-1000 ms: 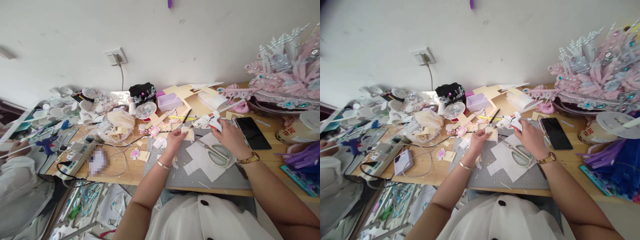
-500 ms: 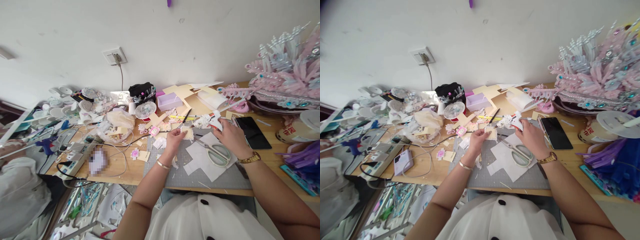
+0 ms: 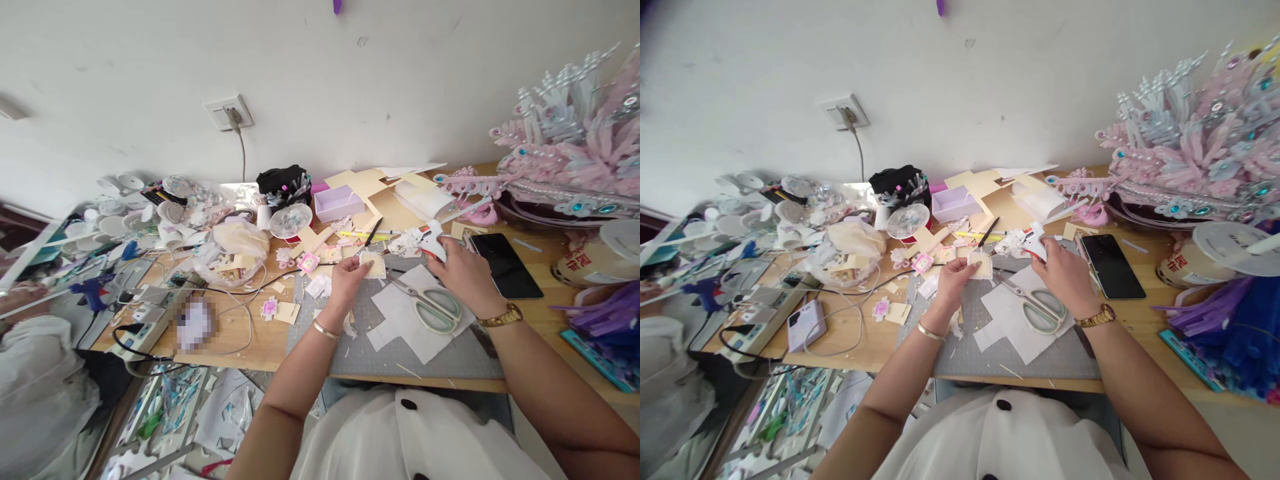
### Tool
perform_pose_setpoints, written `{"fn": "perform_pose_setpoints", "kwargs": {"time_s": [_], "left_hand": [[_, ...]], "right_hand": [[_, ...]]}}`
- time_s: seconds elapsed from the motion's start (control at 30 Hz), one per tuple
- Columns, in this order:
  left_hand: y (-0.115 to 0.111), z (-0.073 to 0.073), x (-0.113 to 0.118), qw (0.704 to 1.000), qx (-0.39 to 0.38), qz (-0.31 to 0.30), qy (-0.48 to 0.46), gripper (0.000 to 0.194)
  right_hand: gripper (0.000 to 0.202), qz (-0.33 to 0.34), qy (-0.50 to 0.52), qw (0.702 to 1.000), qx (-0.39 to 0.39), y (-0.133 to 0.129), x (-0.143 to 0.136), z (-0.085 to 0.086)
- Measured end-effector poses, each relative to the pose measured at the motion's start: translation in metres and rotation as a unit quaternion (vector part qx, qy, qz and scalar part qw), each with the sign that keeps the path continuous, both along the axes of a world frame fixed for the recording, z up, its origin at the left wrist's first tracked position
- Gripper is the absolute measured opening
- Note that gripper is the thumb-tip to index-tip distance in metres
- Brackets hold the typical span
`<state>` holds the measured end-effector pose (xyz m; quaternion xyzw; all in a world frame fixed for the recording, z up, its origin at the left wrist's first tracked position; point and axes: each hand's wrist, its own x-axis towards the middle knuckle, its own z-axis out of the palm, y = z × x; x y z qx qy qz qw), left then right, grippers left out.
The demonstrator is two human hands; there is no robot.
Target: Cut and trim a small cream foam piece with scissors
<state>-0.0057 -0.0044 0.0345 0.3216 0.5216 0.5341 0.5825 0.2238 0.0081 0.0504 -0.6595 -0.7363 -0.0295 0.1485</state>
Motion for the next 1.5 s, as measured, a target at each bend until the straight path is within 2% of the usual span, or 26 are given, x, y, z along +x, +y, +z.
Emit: {"fn": "perform_pose_setpoints", "kwargs": {"time_s": [0.27,0.57,0.77,0.87,1.07,1.2,1.3,1.37,1.43,1.47,1.5], "left_hand": [[0.001,-0.003,0.000,1.000,0.006,0.009,0.010,0.033],[0.002,-0.005,0.001,1.000,0.021,0.019,0.001,0.038],[-0.001,0.001,0.003,0.998,0.070,-0.004,0.007,0.039],[-0.003,0.001,0.004,0.995,0.102,-0.017,-0.008,0.041],[-0.004,-0.003,0.004,0.991,0.088,-0.085,-0.048,0.043],[-0.005,-0.003,0.004,0.985,0.047,-0.152,-0.065,0.045],[-0.006,-0.004,0.003,0.977,0.021,-0.208,-0.051,0.046],[-0.006,-0.006,0.002,0.970,0.017,-0.242,-0.027,0.046],[-0.006,-0.009,0.001,0.964,0.023,-0.266,0.009,0.045],[-0.006,-0.011,0.001,0.961,0.028,-0.273,0.031,0.045],[-0.006,-0.012,0.001,0.958,0.035,-0.279,0.054,0.044]], "right_hand": [[0.036,-0.006,0.003,1.000,0.011,0.000,0.000,0.001],[0.039,-0.020,0.002,1.000,-0.022,0.000,-0.001,0.003],[0.056,-0.096,0.078,0.991,-0.056,0.007,0.006,0.008],[0.059,-0.095,0.115,0.985,-0.089,0.013,0.014,0.001],[0.059,-0.045,0.090,0.987,-0.124,0.015,0.008,-0.017],[0.057,-0.031,0.037,0.989,-0.137,0.011,0.004,-0.017],[0.050,-0.006,0.013,0.996,-0.086,0.010,0.007,-0.011],[0.040,0.013,0.051,0.999,-0.010,0.011,0.007,-0.005],[0.032,0.043,0.157,0.987,0.018,0.013,0.003,0.000],[0.032,0.069,0.226,0.972,-0.014,0.013,-0.001,0.002],[0.032,0.100,0.297,0.947,-0.078,0.014,-0.005,0.004]]}}
